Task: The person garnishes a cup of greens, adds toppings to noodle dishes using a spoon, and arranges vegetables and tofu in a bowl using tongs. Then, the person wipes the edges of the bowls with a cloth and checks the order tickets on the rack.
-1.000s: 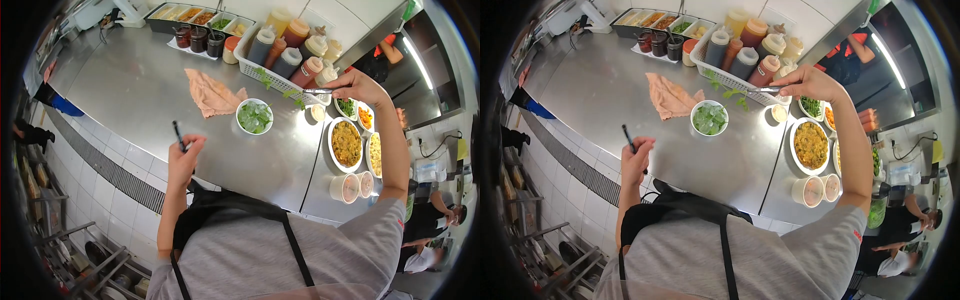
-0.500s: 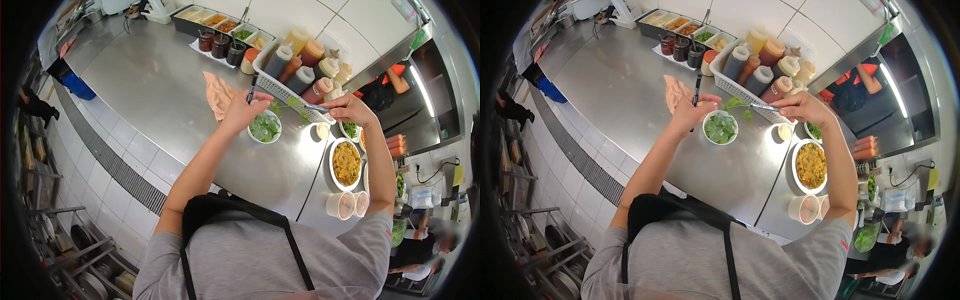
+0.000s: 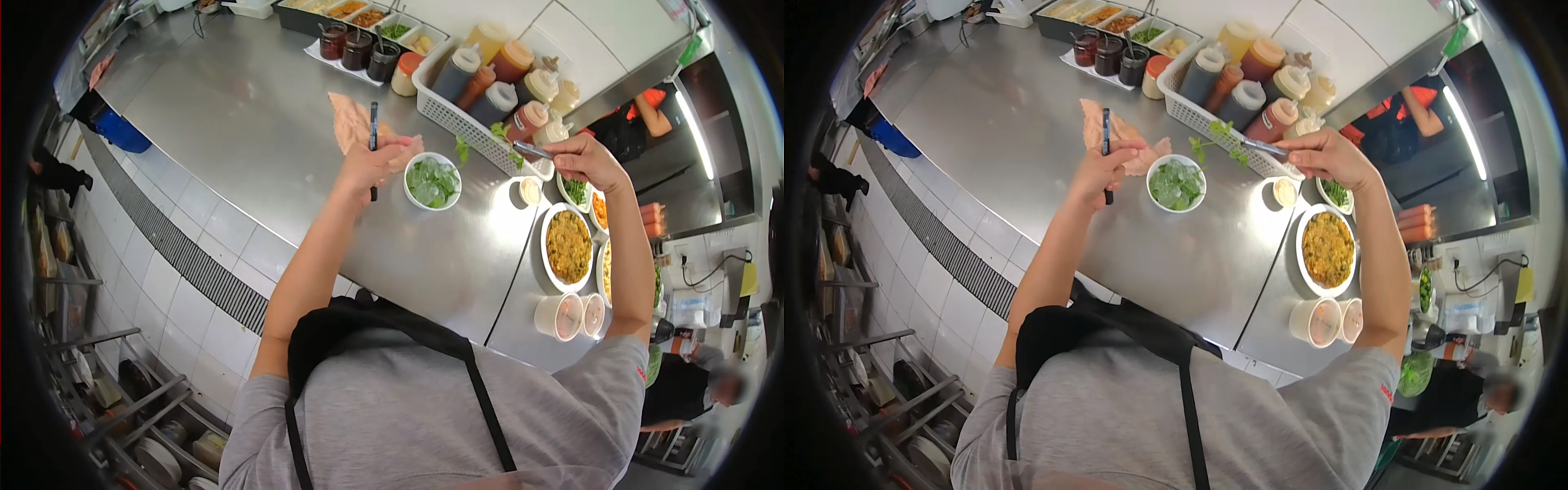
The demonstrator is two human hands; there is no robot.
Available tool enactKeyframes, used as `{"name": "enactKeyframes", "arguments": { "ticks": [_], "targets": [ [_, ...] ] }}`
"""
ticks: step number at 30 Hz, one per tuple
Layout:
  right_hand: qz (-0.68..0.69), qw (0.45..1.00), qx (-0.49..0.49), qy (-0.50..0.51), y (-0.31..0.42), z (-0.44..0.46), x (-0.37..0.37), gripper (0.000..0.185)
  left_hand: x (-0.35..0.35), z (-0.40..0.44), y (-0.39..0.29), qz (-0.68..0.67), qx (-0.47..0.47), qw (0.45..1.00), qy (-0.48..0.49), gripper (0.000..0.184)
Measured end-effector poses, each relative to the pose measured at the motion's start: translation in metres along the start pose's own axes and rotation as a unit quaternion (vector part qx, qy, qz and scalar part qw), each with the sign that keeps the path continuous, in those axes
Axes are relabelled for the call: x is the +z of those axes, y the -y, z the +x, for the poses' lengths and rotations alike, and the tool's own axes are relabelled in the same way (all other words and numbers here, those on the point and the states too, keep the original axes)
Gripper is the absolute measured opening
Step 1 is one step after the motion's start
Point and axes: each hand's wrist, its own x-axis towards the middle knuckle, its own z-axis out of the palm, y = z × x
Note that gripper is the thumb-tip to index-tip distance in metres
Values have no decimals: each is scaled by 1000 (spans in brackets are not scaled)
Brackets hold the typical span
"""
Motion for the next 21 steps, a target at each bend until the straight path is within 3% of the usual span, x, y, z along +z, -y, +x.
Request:
{"name": "enactKeyframes", "arguments": {
  "ticks": [3,7,9,13,15,21],
  "targets": [
    [0,1000,7,3,-7,1,5,31,5,-4,0,103,21,994,-21,18],
    [-67,996,55,-2,-16,20,18,30,10,0,3,112,30,993,4,18],
    [-192,981,10,38,-15,36,33,28,8,6,6,124,51,990,-37,17],
    [-304,950,-42,55,-34,74,57,29,-4,3,-1,116,32,991,-52,18],
    [-514,851,-111,6,-27,78,74,29,-11,-1,-1,119,20,990,-70,20],
    [-614,784,-90,25,-8,90,89,31,-32,-18,5,111,5,990,-85,18]
  ]
}}
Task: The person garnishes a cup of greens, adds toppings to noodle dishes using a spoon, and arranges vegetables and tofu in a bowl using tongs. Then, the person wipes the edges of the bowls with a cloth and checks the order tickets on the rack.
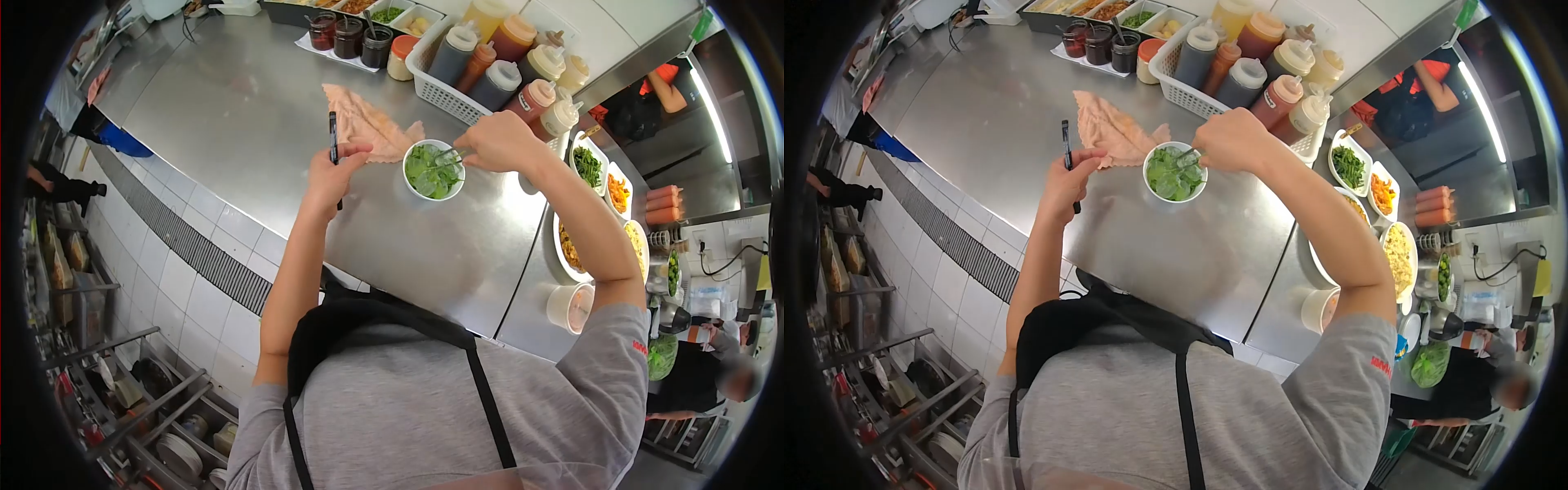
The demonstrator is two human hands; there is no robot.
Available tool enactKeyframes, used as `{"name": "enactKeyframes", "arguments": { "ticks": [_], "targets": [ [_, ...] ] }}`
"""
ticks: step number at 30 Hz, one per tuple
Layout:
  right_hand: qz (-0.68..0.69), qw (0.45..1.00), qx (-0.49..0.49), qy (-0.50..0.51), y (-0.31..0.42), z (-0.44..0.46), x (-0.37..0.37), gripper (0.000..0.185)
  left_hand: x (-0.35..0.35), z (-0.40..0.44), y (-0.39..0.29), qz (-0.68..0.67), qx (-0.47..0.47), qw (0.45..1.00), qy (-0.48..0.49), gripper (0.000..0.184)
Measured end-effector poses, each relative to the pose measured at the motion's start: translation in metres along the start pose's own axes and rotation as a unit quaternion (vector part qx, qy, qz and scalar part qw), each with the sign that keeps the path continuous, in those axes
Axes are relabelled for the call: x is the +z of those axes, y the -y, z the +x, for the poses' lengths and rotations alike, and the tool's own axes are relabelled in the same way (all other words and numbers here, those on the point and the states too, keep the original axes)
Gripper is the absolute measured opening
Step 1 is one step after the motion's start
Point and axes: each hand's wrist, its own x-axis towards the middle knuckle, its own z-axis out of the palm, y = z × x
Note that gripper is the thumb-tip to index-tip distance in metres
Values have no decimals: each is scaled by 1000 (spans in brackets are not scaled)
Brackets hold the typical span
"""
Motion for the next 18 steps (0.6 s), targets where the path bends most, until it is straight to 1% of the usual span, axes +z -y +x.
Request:
{"name": "enactKeyframes", "arguments": {
  "ticks": [2,4,5,6,7,8,9,11,15,18],
  "targets": [
    [-20,1000,-2,4,-5,-3,-4,33,-5,-9,1,-4,-4,1000,-1,18],
    [3,999,10,-49,-18,-16,-12,36,-13,-18,6,-10,-9,1000,-5,18],
    [9,998,14,-60,-28,-20,-8,37,-20,-21,9,-13,-13,1000,-10,17],
    [11,998,16,-58,-25,-23,-12,37,-25,-24,12,-16,-17,1000,-16,17],
    [26,998,46,-32,-19,-28,-22,36,-29,-27,14,-12,-30,999,-33,17],
    [42,996,78,-6,-16,-33,-27,35,-32,-29,17,-11,-31,999,-30,17],
    [43,996,80,-5,-18,-34,-26,35,-35,-31,19,-22,-29,999,-34,18],
    [-5,996,87,-26,-21,-35,-23,29,-41,-36,20,-30,-27,998,-45,19],
    [-13,995,95,-24,-27,-33,-11,31,-48,-52,17,-31,-26,997,-67,19],
    [-35,996,78,-4,-21,-26,-9,31,-57,-59,19,-38,-31,996,-75,19]
  ]
}}
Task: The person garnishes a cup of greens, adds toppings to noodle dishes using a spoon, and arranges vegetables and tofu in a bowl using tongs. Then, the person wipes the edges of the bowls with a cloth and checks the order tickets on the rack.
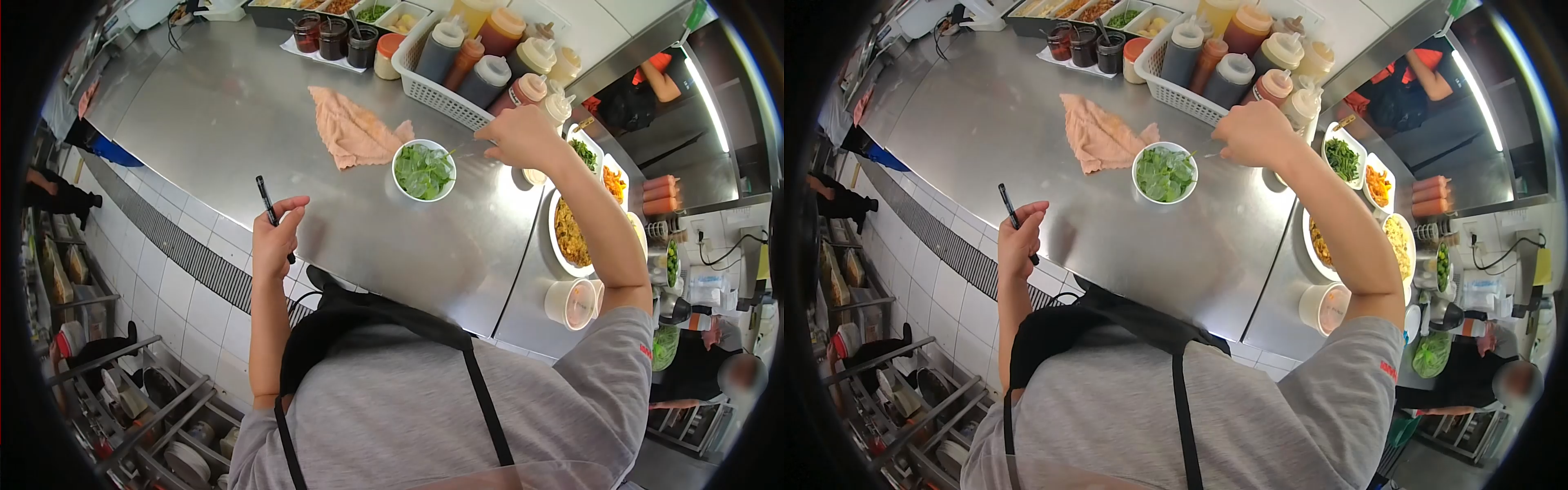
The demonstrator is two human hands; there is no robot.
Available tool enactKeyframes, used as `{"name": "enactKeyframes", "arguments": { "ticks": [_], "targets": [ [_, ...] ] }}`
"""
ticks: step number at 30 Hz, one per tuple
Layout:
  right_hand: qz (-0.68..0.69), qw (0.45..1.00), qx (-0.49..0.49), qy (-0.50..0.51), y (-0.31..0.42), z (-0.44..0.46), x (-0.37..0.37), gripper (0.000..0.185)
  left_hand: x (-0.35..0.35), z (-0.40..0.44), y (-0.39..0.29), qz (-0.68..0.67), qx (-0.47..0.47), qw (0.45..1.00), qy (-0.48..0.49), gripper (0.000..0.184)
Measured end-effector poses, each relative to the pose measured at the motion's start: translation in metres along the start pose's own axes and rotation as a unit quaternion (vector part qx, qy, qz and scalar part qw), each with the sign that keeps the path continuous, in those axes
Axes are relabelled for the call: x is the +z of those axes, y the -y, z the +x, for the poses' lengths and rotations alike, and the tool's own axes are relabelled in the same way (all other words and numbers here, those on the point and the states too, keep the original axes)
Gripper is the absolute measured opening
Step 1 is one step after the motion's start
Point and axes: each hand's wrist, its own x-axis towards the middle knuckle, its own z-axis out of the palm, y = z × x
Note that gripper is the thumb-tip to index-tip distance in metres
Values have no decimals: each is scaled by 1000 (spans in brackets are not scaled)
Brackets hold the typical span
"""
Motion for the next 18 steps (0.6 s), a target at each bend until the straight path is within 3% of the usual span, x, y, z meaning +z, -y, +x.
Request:
{"name": "enactKeyframes", "arguments": {
  "ticks": [2,6,8,15,18],
  "targets": [
    [-20,999,-16,29,3,5,-1,22,-3,-2,1,-2,0,1000,-7,19],
    [-36,998,-39,17,0,18,11,29,-7,-5,6,-14,3,1000,-14,19],
    [-25,998,-51,22,0,21,13,17,-8,-7,7,-20,2,1000,-14,19],
    [-30,999,-26,33,-5,5,-16,25,-13,-11,15,-33,3,999,-16,19],
    [-22,999,-32,-38,-14,-10,-31,25,-12,-12,14,-41,9,999,-8,18]
  ]
}}
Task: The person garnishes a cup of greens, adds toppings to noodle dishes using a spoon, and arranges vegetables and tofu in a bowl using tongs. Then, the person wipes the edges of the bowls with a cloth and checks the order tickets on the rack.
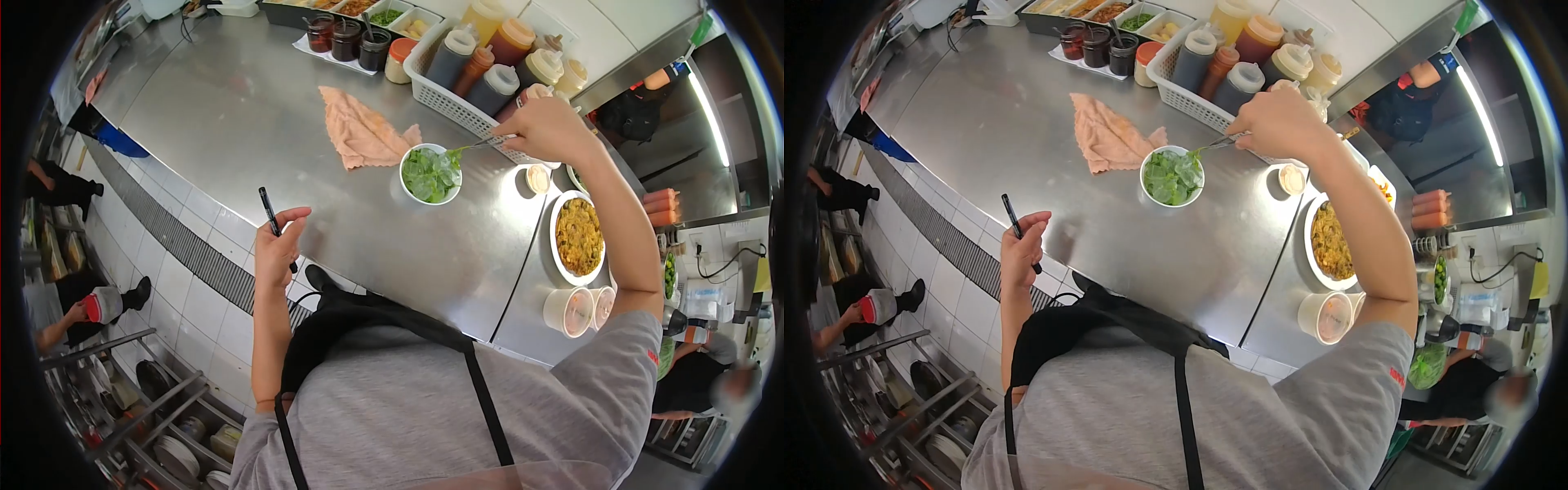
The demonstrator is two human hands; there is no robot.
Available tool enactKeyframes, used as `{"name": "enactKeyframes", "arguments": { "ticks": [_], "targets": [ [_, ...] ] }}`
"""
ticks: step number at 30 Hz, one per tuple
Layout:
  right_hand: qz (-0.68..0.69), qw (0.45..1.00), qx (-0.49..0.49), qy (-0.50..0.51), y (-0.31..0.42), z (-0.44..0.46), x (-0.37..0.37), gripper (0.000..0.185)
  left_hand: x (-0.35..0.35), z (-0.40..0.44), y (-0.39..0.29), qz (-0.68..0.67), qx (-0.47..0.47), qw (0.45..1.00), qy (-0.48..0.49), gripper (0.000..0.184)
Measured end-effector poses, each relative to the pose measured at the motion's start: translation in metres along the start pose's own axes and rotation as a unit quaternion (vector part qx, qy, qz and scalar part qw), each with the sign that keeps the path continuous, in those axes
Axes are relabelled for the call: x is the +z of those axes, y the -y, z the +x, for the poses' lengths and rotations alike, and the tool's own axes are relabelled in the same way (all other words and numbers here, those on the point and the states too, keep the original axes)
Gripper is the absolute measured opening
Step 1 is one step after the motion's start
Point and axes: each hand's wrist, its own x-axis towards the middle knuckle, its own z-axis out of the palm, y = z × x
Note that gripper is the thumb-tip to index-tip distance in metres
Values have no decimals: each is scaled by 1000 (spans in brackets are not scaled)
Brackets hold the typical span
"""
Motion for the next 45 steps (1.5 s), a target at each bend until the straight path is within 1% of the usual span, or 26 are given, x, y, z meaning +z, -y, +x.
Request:
{"name": "enactKeyframes", "arguments": {
  "ticks": [3,4,6,9,11,13,15,16,18,19,21,22,24,27,31,33,34,35,36,37,38,39,40,42,43,45],
  "targets": [
    [33,996,-44,-67,-8,-11,-17,23,6,2,-3,-12,7,1000,20,17],
    [29,996,-49,-69,-8,-14,-24,23,9,3,-4,-16,7,999,33,16],
    [94,995,-17,-39,-8,-21,-36,22,17,7,-10,-19,20,999,39,15],
    [144,989,-5,-23,-15,-27,-33,24,39,4,-31,53,62,994,67,14],
    [211,977,17,-6,-17,-32,-29,27,49,8,-35,50,74,993,78,13],
    [243,969,31,-2,-17,-38,-26,27,59,10,-38,48,85,991,91,13],
    [305,951,50,6,-13,-42,-29,28,69,12,-40,76,115,984,115,12],
    [304,951,49,6,-13,-44,-26,28,77,16,-40,76,116,984,114,12],
    [352,936,19,0,-13,-43,-21,26,95,22,-37,159,282,942,86,12],
    [351,936,15,-1,-9,-43,-23,26,104,19,-39,160,284,942,82,12],
    [378,925,23,15,0,-41,-28,26,121,12,-49,195,446,868,96,13],
    [378,925,24,13,1,-40,-28,26,127,11,-53,195,448,867,96,13],
    [364,931,-27,-19,4,-37,-25,27,134,9,-57,274,478,831,79,16],
    [355,935,-1,0,9,-35,-31,27,133,15,-57,309,483,816,69,14],
    [324,945,-39,-31,6,-30,-24,28,124,24,-49,294,464,834,43,15],
    [341,939,-26,-19,10,-27,-26,28,117,31,-47,267,521,811,5,18],
    [342,939,-30,-19,10,-25,-24,28,114,29,-48,269,520,810,2,18],
    [348,937,-27,-17,10,-23,-20,28,112,24,-49,215,396,892,30,19],
    [354,935,-25,-15,10,-20,-17,29,109,21,-50,153,261,952,56,21],
    [354,935,-30,-14,13,-18,-17,29,104,22,-51,154,260,952,52,21],
    [376,926,-21,-1,15,-16,-17,29,98,24,-51,59,138,984,94,22],
    [398,917,-12,11,18,-14,-17,29,94,27,-50,-40,12,990,134,24],
    [398,917,-15,11,19,-13,-16,29,93,31,-49,-40,13,990,131,24],
    [418,908,-32,-26,20,-13,-11,29,90,40,-44,58,130,988,67,28],
    [420,907,-35,-24,19,-12,-7,29,84,56,-38,59,128,988,64,28],
    [482,875,7,-35,12,-10,2,29,69,108,-20,286,92,952,52,39]
  ]
}}
